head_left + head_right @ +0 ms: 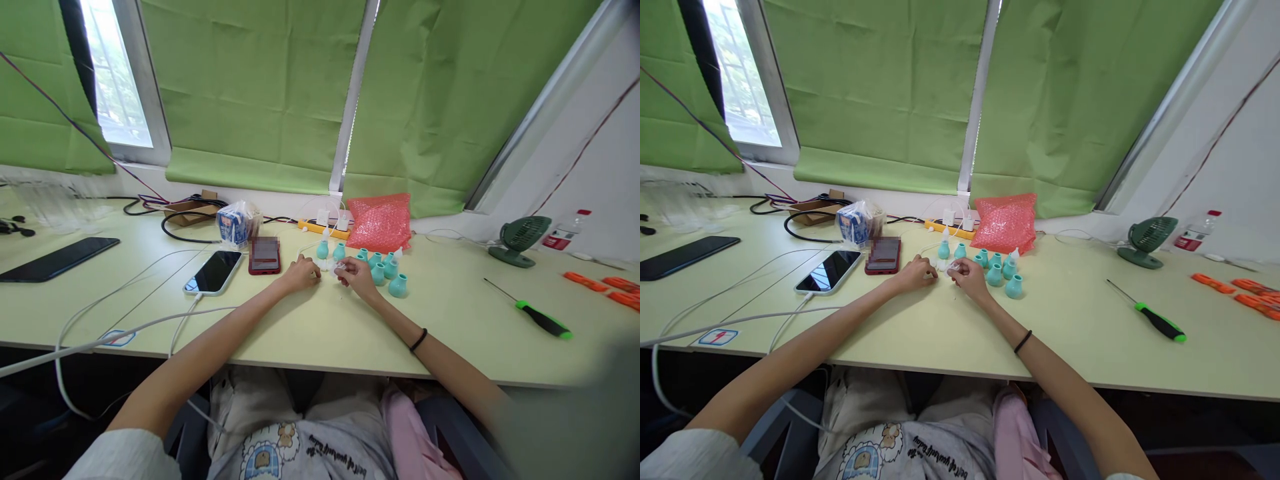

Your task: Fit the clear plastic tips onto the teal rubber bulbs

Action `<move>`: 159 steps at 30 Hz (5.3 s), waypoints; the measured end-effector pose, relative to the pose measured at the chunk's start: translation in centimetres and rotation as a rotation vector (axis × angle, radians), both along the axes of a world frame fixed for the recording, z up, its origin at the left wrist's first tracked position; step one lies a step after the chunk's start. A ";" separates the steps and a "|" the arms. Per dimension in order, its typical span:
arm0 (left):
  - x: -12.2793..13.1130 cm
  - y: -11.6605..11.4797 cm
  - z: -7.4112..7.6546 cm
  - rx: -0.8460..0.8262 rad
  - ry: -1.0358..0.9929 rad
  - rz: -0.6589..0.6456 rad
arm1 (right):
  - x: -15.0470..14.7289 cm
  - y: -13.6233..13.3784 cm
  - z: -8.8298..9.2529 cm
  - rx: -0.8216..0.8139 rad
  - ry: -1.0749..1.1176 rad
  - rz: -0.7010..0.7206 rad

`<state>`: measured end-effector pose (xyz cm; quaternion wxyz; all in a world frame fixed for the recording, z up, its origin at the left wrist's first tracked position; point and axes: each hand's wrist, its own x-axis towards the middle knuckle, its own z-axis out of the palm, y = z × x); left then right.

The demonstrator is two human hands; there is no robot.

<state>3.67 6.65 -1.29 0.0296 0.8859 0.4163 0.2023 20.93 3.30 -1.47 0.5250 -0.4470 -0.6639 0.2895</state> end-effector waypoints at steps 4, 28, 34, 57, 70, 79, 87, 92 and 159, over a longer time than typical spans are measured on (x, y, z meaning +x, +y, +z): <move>0.1 0.1 0.4 0.017 -0.111 0.003 | 0.0 0.1 -0.1 -0.022 -0.037 0.010; 0.6 0.0 1.1 -0.147 -0.524 -0.154 | -0.3 -0.2 -0.1 -0.040 -0.093 0.061; 0.5 0.2 1.0 -0.182 -0.552 -0.159 | -0.2 -0.1 -0.2 -0.037 -0.099 0.066; 0.5 0.2 1.1 -0.286 -0.617 -0.177 | -0.2 -0.2 -0.1 -0.044 -0.080 0.086; 0.6 -0.2 1.3 -0.298 -0.606 -0.177 | -0.3 -0.2 -0.1 -0.043 -0.077 0.076; 0.6 -0.2 1.1 -0.274 -0.538 -0.197 | 0.0 0.1 -0.5 -0.019 -0.091 0.025; 0.6 -1.0 1.1 -0.118 -0.414 -0.174 | 0.0 0.2 -0.6 -0.005 -0.074 0.001; 0.7 -1.5 1.1 -0.039 -0.353 -0.193 | 0.0 0.4 -0.8 0.006 -0.053 -0.013; 0.8 -1.3 1.6 -0.500 -0.788 -0.300 | -0.2 -1.3 0.9 0.294 -0.248 0.015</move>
